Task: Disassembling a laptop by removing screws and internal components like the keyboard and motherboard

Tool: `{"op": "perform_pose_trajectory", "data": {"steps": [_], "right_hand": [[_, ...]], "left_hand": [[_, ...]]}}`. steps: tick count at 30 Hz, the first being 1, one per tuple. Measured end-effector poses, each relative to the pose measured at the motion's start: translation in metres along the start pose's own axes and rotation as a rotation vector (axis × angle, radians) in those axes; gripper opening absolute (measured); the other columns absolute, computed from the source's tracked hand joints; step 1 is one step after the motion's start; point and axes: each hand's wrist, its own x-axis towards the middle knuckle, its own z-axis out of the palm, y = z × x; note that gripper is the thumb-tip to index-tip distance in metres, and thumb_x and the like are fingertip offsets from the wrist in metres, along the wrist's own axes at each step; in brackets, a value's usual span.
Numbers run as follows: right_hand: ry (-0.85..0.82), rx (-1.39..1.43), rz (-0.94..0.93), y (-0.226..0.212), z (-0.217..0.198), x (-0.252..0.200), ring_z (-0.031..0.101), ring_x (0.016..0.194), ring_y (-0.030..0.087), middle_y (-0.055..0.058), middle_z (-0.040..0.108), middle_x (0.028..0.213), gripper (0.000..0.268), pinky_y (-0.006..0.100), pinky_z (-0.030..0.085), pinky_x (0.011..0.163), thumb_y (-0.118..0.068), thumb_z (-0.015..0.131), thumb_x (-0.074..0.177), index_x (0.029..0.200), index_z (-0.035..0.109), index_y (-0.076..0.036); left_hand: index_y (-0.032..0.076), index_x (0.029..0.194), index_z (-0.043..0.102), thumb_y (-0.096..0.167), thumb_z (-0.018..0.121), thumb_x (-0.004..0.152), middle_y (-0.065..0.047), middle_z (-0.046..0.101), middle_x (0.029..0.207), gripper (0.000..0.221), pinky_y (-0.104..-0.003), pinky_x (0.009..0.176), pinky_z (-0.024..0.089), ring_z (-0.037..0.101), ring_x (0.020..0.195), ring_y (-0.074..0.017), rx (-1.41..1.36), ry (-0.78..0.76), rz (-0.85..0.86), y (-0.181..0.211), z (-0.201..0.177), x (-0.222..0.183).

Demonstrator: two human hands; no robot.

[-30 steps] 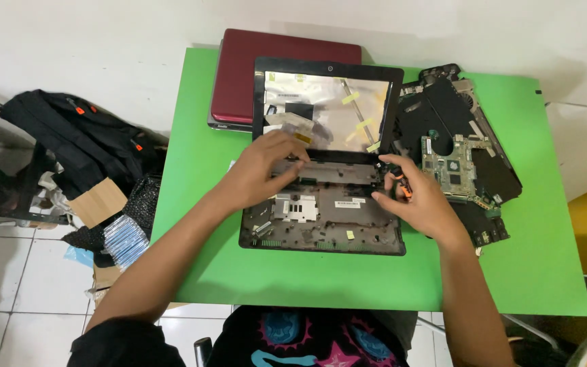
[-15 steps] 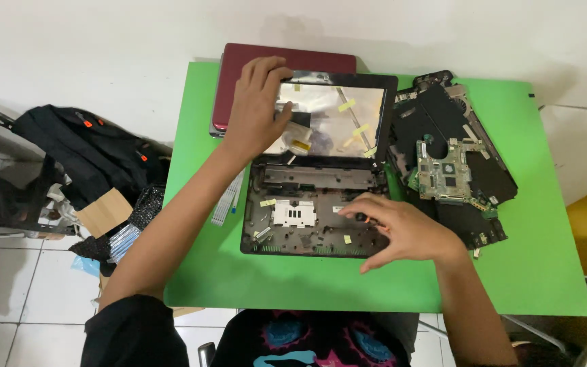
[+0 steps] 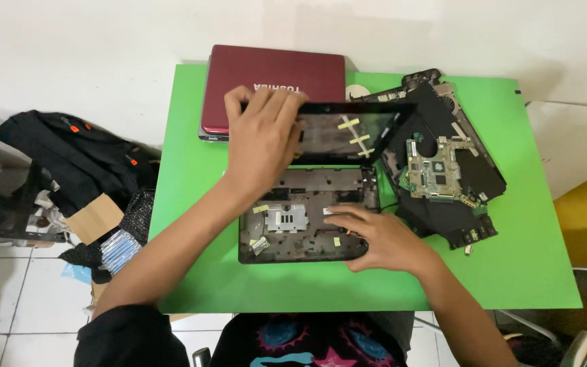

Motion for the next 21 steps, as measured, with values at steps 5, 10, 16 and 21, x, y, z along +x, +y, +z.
{"op": "perform_pose_trajectory", "data": {"steps": [5,10,16,21], "right_hand": [[0.016,0.005,-0.019,0.008,0.007,0.000,0.061,0.130,0.020,-0.007,0.052,0.157,0.087,0.042,0.056,0.082,-0.037,0.086,0.067,0.147,0.051,-0.035],[0.186,-0.074,-0.074,0.030,0.037,-0.007,0.061,0.124,0.030,0.004,0.065,0.141,0.088,0.042,0.047,0.095,-0.041,0.093,0.058,0.140,0.061,-0.029],[0.166,-0.272,-0.117,-0.008,0.028,-0.046,0.054,0.129,0.036,0.011,0.058,0.145,0.067,0.049,0.048,0.094,-0.044,0.080,0.088,0.145,0.054,-0.020],[-0.144,0.179,-0.087,-0.040,-0.007,-0.070,0.080,0.103,0.020,-0.003,0.056,0.155,0.055,0.039,0.053,0.086,-0.043,0.066,0.097,0.149,0.053,-0.030]], "left_hand": [[0.010,0.107,0.068,0.007,0.063,0.104,-0.001,0.073,0.106,0.007,-0.038,0.083,0.030,0.063,0.094,-0.0209,0.013,0.088,0.037,0.043,-0.041,-0.031],[0.009,0.099,0.065,0.006,0.066,0.102,-0.006,0.071,0.104,0.004,-0.039,0.083,0.044,0.063,0.091,-0.0228,0.034,-0.051,0.169,0.067,-0.069,-0.069],[0.013,0.080,0.053,0.001,0.061,0.096,-0.002,0.049,0.077,0.021,-0.036,0.071,0.040,0.046,0.070,-0.0222,-0.074,-0.198,0.247,0.065,-0.055,-0.096],[0.018,0.094,0.063,0.049,0.093,0.062,-0.001,0.066,0.108,0.053,-0.037,0.070,0.047,0.061,0.084,-0.0218,-0.072,-0.495,0.300,0.066,-0.014,-0.126]]}}
